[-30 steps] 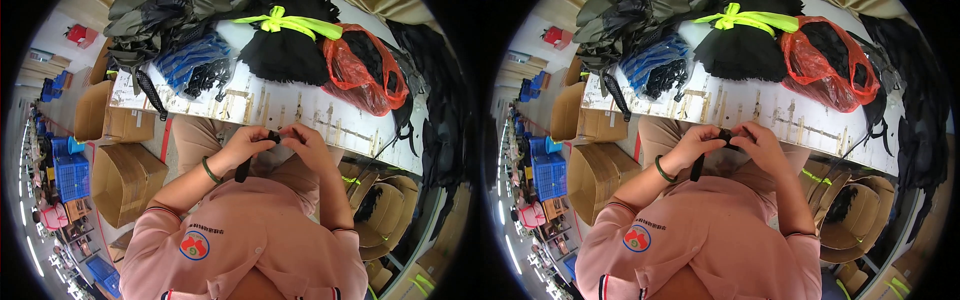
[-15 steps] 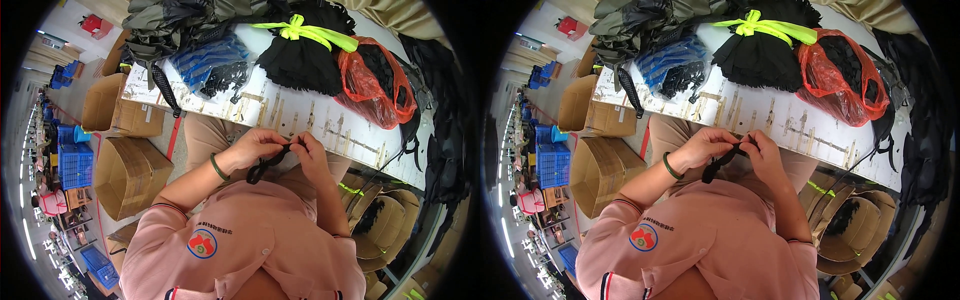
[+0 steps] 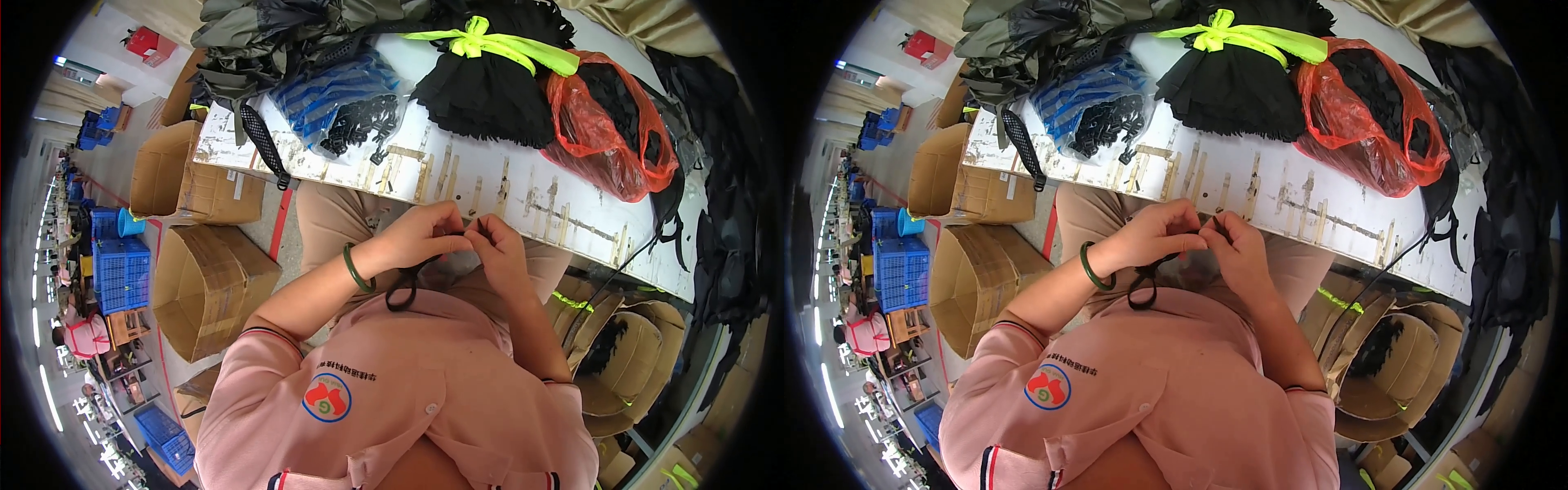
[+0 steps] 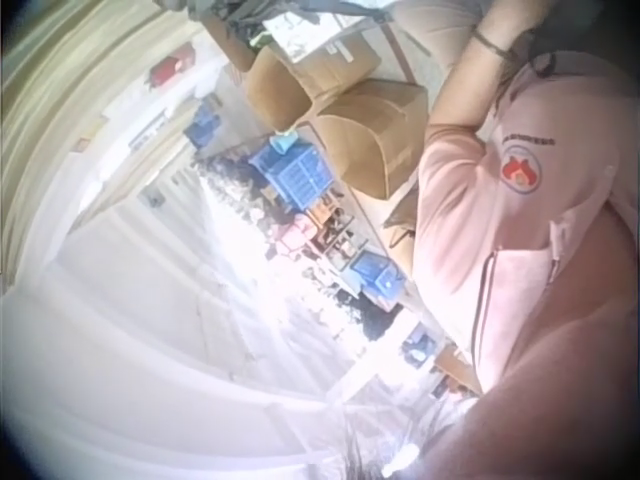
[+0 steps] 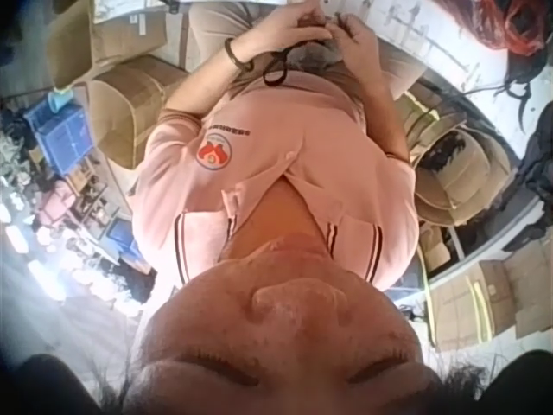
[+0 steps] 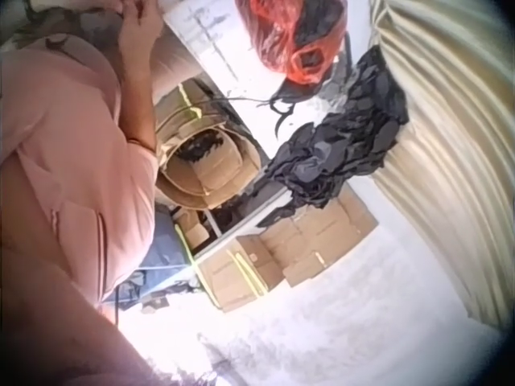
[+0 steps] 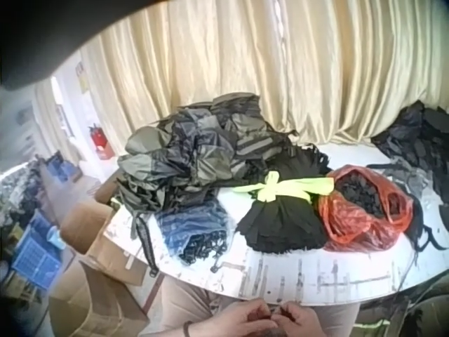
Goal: Assembling and inspecting black webbing straps with plastic buckles at a factory workbench.
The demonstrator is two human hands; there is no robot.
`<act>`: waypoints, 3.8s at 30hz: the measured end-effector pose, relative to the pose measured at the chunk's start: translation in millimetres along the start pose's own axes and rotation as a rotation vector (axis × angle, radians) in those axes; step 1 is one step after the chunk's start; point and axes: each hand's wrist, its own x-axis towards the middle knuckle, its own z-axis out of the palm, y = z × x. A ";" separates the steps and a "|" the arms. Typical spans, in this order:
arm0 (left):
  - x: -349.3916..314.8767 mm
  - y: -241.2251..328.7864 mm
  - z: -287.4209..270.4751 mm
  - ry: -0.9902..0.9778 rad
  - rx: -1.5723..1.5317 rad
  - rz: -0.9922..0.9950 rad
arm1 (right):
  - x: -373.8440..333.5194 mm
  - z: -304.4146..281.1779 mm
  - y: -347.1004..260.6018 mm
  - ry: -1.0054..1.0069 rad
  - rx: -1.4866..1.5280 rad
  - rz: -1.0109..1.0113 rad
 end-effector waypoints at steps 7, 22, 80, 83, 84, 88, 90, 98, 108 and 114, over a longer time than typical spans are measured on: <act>-6.6 -17.0 1.1 -0.073 -0.170 -0.008 | -2.4 -5.6 0.9 -0.060 -0.034 0.077; -7.2 -17.5 5.4 0.000 -0.366 -0.061 | -16.7 -4.8 -28.5 -0.076 -0.404 -0.200; -19.0 -8.1 9.9 -0.091 0.290 -0.035 | -16.9 -29.3 -31.3 -0.076 -0.106 0.115; -14.7 -22.0 7.3 -0.076 0.278 0.003 | -19.4 -35.7 -45.2 0.059 0.092 0.131; -12.8 -29.7 5.3 -0.098 0.273 0.015 | -21.3 -39.7 -50.9 0.182 0.109 0.066; -2.8 -91.1 1.0 -0.055 0.208 0.015 | -31.8 -51.5 -80.1 0.234 -0.003 -0.439; 0.7 -101.5 5.0 0.068 0.294 0.241 | -30.3 -46.2 -70.8 0.019 -0.191 -0.322; 56.3 16.4 -52.4 0.755 0.652 0.289 | -9.1 5.7 4.2 -0.139 -0.387 -0.071; 74.7 30.7 -69.0 0.805 1.062 0.494 | -2.8 6.6 23.2 -0.227 -0.319 -0.118; 37.2 26.1 -43.5 0.612 0.898 0.508 | 34.1 -12.2 1.7 -0.062 0.285 0.218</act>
